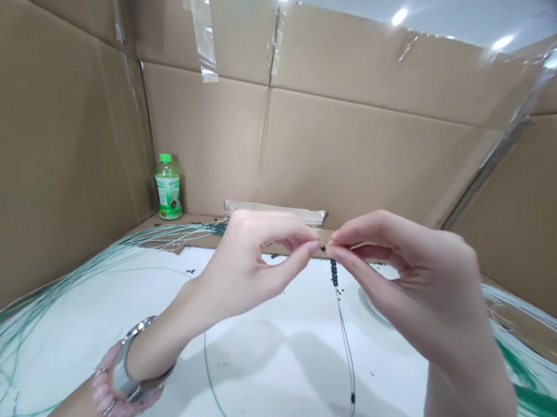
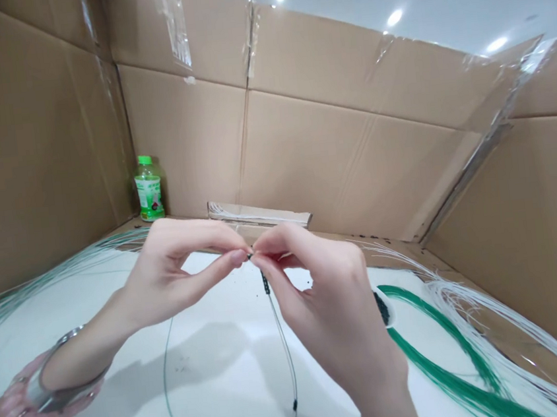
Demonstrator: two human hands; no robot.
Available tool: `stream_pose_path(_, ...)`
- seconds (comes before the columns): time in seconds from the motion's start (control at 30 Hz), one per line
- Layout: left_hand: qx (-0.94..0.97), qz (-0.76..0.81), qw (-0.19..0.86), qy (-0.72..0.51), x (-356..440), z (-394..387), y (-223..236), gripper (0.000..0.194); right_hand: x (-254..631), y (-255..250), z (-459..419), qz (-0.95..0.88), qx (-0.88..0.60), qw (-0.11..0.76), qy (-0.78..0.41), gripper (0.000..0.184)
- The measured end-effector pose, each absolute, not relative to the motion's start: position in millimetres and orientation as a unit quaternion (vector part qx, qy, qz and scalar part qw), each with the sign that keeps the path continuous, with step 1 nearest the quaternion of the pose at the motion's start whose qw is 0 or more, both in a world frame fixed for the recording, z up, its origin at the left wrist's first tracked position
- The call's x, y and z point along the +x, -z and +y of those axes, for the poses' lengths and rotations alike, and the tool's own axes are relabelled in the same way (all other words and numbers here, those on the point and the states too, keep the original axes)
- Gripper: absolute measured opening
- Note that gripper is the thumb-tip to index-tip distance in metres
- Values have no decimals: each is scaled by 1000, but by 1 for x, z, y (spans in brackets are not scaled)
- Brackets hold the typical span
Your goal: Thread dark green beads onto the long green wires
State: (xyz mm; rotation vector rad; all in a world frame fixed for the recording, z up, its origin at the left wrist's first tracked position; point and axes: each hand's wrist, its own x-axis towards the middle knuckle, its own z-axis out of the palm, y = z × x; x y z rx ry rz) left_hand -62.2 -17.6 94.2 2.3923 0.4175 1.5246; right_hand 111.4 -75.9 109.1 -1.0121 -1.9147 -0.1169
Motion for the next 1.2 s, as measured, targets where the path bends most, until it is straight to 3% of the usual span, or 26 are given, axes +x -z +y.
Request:
stream_pose_path(0.27,863,172,137,-455,-67,-22,-97,18,117,-110,-66,-800,-394,440,-104,9)
stream_pose_path(0.57,843,183,98,-497,-63,-20,-89,15,109,-108,-66,-794,-401,452,-73,14)
stream_pose_path(0.83,851,147,-1,-505,-57,-14,-81,14,115,-112,-61,-787,-440,408,-142,9)
stream_pose_path(1.0,835,113,-79,-533,-46,-10,-88,12,127,-114,-59,-753,-420,477,-171,9)
stream_pose_path(1.2,833,114,-62,-538,-16,-7,-107,13,146,-120,-68,-726,-448,511,-105,12)
